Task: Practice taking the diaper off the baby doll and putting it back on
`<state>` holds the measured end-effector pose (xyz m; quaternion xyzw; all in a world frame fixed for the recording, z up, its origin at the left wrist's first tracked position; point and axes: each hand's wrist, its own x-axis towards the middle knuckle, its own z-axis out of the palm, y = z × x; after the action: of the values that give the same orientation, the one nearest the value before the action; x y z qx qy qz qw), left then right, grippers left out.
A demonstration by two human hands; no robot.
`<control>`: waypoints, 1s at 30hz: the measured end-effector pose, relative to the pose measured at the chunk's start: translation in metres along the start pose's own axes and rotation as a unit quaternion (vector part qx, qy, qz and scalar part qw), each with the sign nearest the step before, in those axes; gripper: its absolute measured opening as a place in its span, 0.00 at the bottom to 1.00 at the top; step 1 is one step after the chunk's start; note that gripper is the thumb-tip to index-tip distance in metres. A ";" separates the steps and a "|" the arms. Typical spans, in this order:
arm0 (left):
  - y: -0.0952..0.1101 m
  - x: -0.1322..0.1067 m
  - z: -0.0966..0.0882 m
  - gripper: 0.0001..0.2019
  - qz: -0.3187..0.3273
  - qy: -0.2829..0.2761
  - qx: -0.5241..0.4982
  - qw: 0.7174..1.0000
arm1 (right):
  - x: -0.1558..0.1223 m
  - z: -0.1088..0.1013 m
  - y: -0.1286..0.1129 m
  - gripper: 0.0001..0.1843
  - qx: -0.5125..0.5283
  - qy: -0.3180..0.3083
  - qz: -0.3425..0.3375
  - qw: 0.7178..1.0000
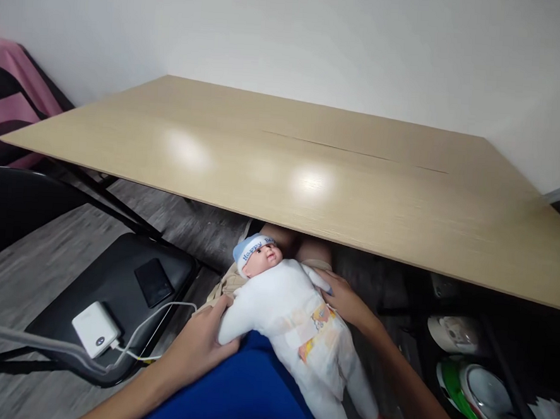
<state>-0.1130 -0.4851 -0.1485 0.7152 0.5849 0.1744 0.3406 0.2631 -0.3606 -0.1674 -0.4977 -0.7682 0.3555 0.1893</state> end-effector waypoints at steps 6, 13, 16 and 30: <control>0.020 -0.002 -0.008 0.26 0.126 0.131 0.076 0.980 | -0.033 0.001 0.012 0.22 0.009 0.079 0.059 0.995; 0.125 0.071 -0.021 0.17 0.323 -0.106 -0.011 0.940 | -0.056 0.016 0.007 0.35 0.151 0.036 0.090 0.984; 0.150 0.112 0.005 0.19 0.401 -0.164 0.027 0.901 | -0.061 0.017 0.009 0.34 0.157 0.049 0.076 0.983; 0.099 0.122 0.027 0.15 0.392 -0.071 0.021 0.917 | -0.058 0.009 -0.006 0.13 0.049 0.157 0.005 0.986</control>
<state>0.0066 -0.3840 -0.1172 0.9044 0.2356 0.2309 0.2706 0.2786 -0.4172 -0.1658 -0.5417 -0.7079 0.3109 0.3299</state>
